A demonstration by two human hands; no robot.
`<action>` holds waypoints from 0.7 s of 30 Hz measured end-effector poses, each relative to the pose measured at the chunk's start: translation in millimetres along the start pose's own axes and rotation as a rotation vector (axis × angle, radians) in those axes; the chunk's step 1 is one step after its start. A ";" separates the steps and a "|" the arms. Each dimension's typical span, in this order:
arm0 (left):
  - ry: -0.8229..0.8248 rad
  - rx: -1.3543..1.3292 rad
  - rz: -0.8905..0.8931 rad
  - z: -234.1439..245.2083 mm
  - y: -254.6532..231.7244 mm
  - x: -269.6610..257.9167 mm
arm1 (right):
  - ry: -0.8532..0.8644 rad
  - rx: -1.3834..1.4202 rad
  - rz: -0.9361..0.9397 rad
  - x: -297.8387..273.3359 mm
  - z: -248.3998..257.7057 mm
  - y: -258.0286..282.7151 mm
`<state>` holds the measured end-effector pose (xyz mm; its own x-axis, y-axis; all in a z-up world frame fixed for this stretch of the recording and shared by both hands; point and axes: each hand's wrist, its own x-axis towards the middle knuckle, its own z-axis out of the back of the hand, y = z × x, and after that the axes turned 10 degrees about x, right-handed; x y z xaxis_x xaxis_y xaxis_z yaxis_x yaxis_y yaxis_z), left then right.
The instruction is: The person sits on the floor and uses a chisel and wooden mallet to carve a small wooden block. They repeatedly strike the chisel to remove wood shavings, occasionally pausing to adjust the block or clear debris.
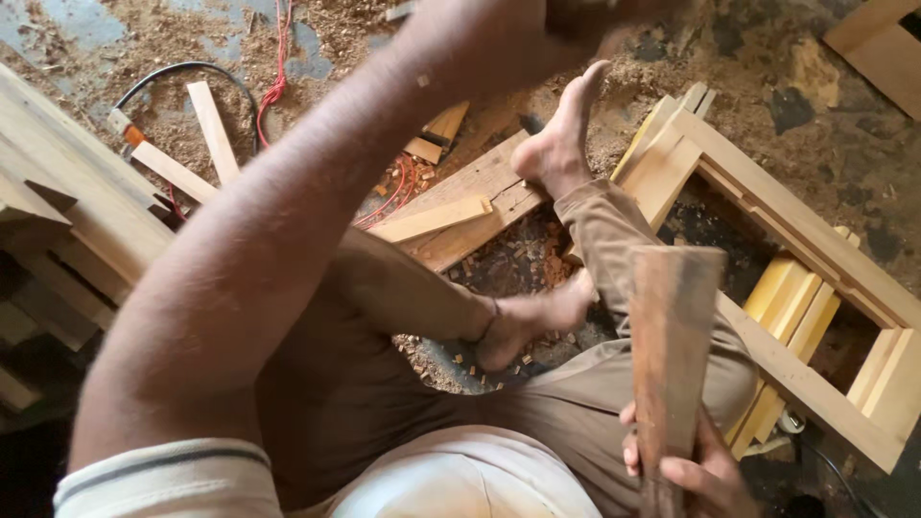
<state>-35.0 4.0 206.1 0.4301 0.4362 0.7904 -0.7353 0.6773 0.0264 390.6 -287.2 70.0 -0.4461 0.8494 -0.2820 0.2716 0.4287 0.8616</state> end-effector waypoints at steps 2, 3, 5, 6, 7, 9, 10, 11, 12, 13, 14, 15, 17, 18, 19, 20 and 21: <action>0.101 0.019 0.108 -12.8 3.7 -30.4 | -0.014 0.099 -0.088 11.7 -1.7 -13.2; 0.237 0.075 0.108 -22.6 4.3 -44.1 | 0.043 0.171 -0.104 21.7 -2.2 -23.7; 0.696 -0.034 0.283 -47.7 3.8 -72.7 | 0.029 0.229 -0.169 36.9 1.9 -44.0; 0.877 -0.015 0.319 -64.4 0.7 -86.7 | -0.046 0.222 -0.231 36.3 0.8 -56.9; 1.058 0.004 0.351 -81.3 -1.9 -100.1 | -0.120 0.214 -0.294 35.4 1.9 -65.4; 1.261 0.158 0.296 -112.1 -5.9 -124.7 | -0.133 0.200 -0.276 43.3 5.8 -76.0; 1.317 0.166 0.295 -125.3 -5.9 -138.1 | -0.141 0.192 -0.276 43.4 7.7 -77.9; 1.374 0.174 0.293 -137.7 -4.2 -150.6 | -0.118 0.195 -0.262 45.9 10.7 -78.1; 1.440 0.174 0.278 -149.4 -5.7 -162.9 | -0.108 0.209 -0.252 44.3 10.5 -79.6; 1.475 0.158 0.293 -160.0 -4.7 -171.3 | -0.098 0.223 -0.240 41.9 9.2 -80.2; 1.509 0.148 0.320 -164.7 -1.2 -176.0 | -0.095 0.246 -0.271 42.0 9.0 -78.5; 1.544 0.138 0.347 -167.7 -1.8 -182.3 | -0.092 0.270 -0.301 41.4 8.3 -75.3; 1.515 0.141 0.406 -169.8 9.1 -179.4 | -0.035 0.299 -0.321 70.3 13.1 -68.9; 1.508 0.120 0.429 -169.8 5.1 -180.8 | -0.021 0.315 -0.344 71.1 11.8 -68.1; 1.522 0.079 0.477 -168.2 6.8 -182.8 | -0.007 0.331 -0.368 71.1 9.7 -69.5; 1.533 0.038 0.534 -165.0 11.7 -185.3 | -0.027 0.315 -0.385 73.0 10.4 -68.9; 1.542 -0.004 0.590 -162.5 16.6 -186.8 | -0.048 0.298 -0.403 75.1 11.3 -68.5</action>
